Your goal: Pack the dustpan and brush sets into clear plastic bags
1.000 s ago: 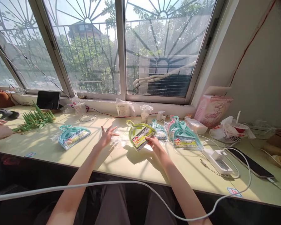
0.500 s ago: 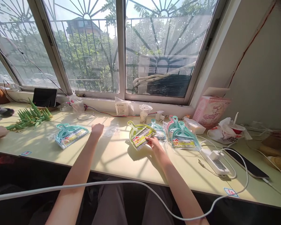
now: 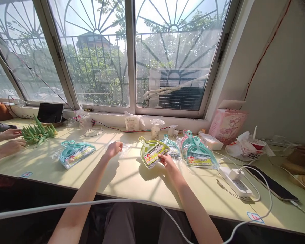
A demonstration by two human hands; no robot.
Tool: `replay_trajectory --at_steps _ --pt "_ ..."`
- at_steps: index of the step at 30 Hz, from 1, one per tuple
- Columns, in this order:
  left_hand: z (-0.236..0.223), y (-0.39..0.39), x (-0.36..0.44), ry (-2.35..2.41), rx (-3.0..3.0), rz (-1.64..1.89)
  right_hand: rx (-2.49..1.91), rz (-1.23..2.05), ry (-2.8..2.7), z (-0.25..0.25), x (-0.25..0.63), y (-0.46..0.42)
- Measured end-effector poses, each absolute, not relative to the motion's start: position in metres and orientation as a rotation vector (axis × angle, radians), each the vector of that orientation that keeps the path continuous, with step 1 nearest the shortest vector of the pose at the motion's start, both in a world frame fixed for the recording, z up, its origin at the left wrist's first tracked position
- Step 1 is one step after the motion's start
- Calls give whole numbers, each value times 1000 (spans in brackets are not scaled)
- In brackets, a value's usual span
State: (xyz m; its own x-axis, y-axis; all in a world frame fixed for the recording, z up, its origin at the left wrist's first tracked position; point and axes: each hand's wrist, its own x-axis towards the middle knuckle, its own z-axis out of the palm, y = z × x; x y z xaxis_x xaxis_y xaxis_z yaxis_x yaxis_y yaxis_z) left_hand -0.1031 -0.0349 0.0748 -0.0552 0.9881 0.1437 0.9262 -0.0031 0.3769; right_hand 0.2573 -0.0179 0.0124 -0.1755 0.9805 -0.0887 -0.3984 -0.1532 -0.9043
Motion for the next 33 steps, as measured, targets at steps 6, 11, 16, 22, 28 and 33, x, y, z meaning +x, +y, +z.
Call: replay_trajectory --at_steps 6,11,16,22,28,33 --pt "60 -32 -65 2080 2080 353 -958 1588 -921 20 257 -26" --pt "61 -38 -80 1858 2174 324 -869 1585 -955 14 258 -22" --pt "55 -43 -92 1960 2169 603 -870 1624 -966 8 257 -19" --pt "28 -32 -48 2198 2182 488 -862 1731 -1026 6 261 -17" --pt "26 -20 -29 2370 2084 568 -956 1685 -1017 5 259 -19" --pt "38 -26 -23 2323 2167 725 -943 1614 -981 13 259 -27"
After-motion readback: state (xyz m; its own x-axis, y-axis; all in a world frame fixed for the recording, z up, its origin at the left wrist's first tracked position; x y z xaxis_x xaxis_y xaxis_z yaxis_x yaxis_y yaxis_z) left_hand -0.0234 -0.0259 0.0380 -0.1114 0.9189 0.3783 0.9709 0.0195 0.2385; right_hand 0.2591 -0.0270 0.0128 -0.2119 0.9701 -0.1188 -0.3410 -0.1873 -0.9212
